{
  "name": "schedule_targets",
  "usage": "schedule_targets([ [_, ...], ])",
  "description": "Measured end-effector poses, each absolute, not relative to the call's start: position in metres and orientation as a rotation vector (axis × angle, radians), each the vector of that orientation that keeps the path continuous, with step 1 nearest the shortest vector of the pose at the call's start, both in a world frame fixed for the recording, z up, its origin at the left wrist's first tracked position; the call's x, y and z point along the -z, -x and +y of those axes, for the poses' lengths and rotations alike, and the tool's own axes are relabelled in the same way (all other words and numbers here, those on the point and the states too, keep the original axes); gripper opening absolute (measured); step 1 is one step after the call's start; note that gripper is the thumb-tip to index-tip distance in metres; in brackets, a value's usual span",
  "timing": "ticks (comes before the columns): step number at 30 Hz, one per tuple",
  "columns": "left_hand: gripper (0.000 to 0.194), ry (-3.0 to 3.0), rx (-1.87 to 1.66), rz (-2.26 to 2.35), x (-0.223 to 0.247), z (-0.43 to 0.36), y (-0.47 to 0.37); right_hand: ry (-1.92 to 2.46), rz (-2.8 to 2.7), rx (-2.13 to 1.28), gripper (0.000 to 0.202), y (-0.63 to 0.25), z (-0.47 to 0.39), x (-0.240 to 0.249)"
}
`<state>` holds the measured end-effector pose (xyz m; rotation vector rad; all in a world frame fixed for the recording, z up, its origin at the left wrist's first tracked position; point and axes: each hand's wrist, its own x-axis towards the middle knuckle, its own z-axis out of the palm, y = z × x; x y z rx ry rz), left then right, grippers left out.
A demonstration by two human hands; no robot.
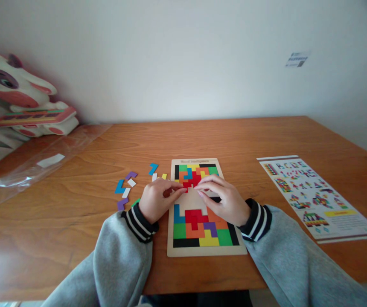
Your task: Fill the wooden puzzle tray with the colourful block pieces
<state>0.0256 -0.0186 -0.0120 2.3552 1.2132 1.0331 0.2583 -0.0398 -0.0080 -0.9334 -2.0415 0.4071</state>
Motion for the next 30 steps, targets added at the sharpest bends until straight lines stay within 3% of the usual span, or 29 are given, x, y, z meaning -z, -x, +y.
schedule_targets([
  [13,0.017,-2.726,-0.972,0.878,0.0186,-0.0143,-0.0242,0.943,-2.047,-0.400,0.017,-0.2595,-0.0389,0.0084],
  [30,0.027,-2.780,-0.857,0.912,0.0197,-0.0170,-0.0207,0.996,-2.259,-0.206,0.020,-0.2676,-0.0320,0.0150],
])
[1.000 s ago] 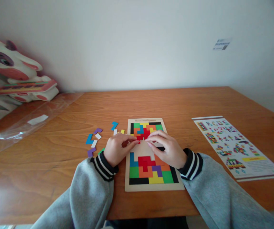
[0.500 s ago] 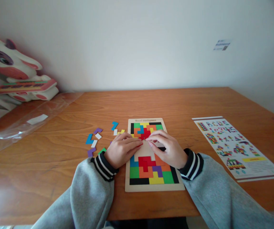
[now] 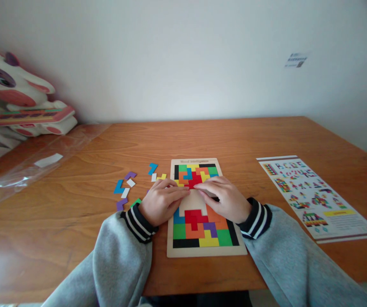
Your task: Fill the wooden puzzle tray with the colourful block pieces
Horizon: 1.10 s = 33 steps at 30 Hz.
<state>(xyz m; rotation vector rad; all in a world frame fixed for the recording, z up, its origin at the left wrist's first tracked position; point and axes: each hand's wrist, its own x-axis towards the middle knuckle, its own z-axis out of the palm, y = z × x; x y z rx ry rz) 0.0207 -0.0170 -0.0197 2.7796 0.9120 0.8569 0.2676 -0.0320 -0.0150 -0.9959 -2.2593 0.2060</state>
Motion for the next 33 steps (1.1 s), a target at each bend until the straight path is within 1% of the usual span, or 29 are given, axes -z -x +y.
schedule_targets([
  [7,0.029,-2.753,-0.861,0.954,0.0208,-0.0173,-0.0227,0.975,-2.287,-0.203,0.028,-0.2668,-0.0327,0.0179],
  [11,0.026,-2.764,-0.880,0.962,0.0210,-0.0170,-0.0231,0.980,-2.293,-0.233,0.031,-0.2667,-0.0331,0.0164],
  [20,0.022,-2.732,-0.942,0.988,0.0183,-0.0167,-0.0240,0.982,-2.289,-0.309,0.030,-0.2660,-0.0340,0.0150],
  [33,0.022,-2.732,-0.908,1.061,0.0166,-0.0180,-0.0246,0.991,-2.340,-0.356,0.033,-0.2657,-0.0361,0.0128],
])
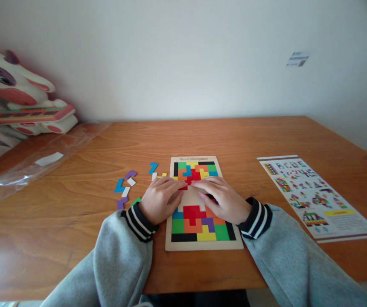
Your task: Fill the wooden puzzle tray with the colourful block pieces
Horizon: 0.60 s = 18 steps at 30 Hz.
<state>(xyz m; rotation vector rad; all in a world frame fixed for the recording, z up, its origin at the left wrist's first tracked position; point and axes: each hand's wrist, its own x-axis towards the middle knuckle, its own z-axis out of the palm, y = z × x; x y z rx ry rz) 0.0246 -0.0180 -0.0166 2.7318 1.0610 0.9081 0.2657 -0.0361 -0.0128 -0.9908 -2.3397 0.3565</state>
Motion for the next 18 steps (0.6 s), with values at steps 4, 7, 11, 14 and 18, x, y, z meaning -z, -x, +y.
schedule_targets([
  [4,0.022,-2.692,-0.977,1.107,0.014,-0.017,-0.024,1.043,-2.228,-0.326,0.028,-0.269,-0.033,0.013],
  [7,0.022,-2.582,-1.060,1.130,0.009,-0.017,-0.022,1.103,-2.107,-0.294,0.025,-0.274,-0.029,0.015],
  [11,0.019,-2.174,-1.228,1.266,0.001,-0.012,-0.013,1.145,-1.966,-0.277,0.021,-0.280,-0.023,0.016],
  [14,0.028,-1.891,-1.376,1.363,-0.007,-0.005,0.006,1.155,-1.918,-0.281,0.019,-0.282,-0.020,0.018],
  [18,0.037,-2.061,-1.357,1.554,-0.013,0.000,0.052,1.171,-1.894,-0.286,0.018,-0.283,-0.018,0.023],
])
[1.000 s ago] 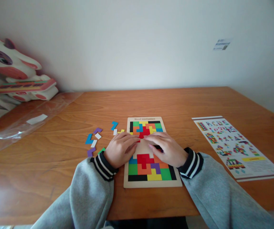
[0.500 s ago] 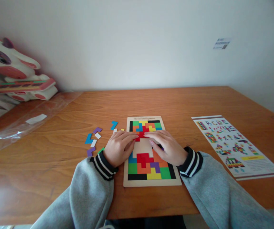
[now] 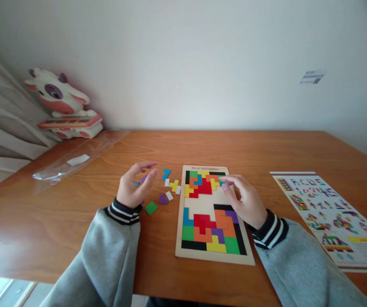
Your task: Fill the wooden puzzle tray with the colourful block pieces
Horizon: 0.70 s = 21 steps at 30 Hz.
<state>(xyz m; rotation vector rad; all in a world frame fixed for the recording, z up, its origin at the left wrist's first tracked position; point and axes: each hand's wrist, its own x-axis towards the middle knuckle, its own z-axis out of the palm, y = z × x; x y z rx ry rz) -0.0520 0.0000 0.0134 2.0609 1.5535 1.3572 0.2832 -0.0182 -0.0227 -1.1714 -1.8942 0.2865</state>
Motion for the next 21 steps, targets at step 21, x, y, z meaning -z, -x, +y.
schedule_targets([
  [21,0.092,-2.595,-0.400,1.572,0.023,0.005,0.039,1.446,-2.056,-0.022,0.036,-0.310,0.001,0.053],
])
